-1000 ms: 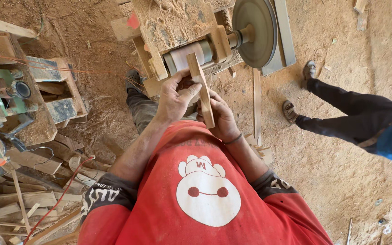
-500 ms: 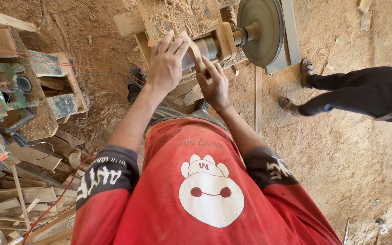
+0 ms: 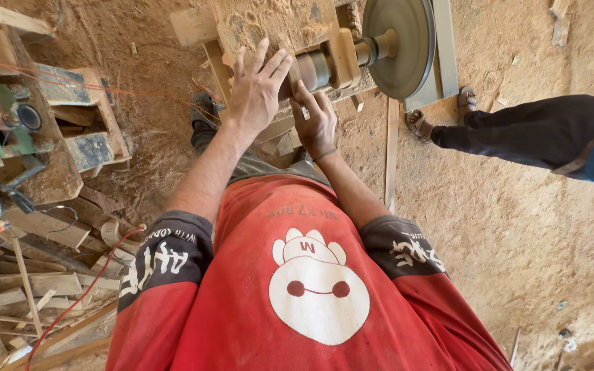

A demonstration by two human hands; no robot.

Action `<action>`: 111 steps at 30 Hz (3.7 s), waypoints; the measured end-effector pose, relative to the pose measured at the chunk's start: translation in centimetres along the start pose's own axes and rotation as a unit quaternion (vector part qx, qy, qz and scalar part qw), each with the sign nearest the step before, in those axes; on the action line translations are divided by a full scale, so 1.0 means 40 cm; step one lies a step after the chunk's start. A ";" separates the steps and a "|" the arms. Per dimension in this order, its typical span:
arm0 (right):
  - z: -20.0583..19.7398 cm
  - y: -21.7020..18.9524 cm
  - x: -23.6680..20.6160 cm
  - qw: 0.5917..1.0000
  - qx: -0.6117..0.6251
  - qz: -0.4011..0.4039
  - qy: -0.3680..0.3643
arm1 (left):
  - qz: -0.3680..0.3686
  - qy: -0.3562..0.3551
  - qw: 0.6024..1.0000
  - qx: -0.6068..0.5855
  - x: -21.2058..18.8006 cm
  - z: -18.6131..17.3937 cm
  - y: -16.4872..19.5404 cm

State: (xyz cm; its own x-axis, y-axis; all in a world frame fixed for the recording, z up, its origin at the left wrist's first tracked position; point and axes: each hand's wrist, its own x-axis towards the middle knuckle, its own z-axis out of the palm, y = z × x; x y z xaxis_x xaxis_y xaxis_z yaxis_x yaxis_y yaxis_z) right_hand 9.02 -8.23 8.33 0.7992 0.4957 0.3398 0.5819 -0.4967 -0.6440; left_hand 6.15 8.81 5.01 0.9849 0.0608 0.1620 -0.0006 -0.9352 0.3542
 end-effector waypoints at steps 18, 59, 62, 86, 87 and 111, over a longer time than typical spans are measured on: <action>-0.005 0.007 -0.037 1.000 0.023 0.018 -0.006 | -0.024 0.013 0.998 -0.063 -0.032 0.008 0.017; -0.223 -0.061 -0.118 0.625 0.634 0.428 -0.160 | -0.282 0.081 0.739 -0.607 -0.110 -0.173 0.243; -0.238 -0.094 -0.121 0.783 0.521 0.304 -0.152 | -0.280 0.094 0.744 -0.600 -0.103 -0.194 0.238; -0.152 -0.096 0.047 0.992 -0.087 -0.053 -0.076 | -0.032 0.071 0.995 -0.067 -0.012 -0.116 0.041; -0.139 -0.089 0.055 0.990 -0.096 -0.057 -0.083 | -0.023 0.052 0.997 -0.056 0.005 -0.101 0.022; -0.111 -0.057 0.022 0.983 -0.136 -0.067 -0.106 | 0.049 0.035 0.998 0.034 0.043 -0.002 -0.021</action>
State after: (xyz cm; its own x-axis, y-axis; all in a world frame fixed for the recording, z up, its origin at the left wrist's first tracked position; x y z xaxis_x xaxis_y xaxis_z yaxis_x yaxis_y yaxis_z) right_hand 9.06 -9.82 13.15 0.6796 0.6930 0.2407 0.7221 -0.5739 -0.3863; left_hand 7.84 9.73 5.07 0.9663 -0.0095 0.2572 -0.0815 -0.9592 0.2706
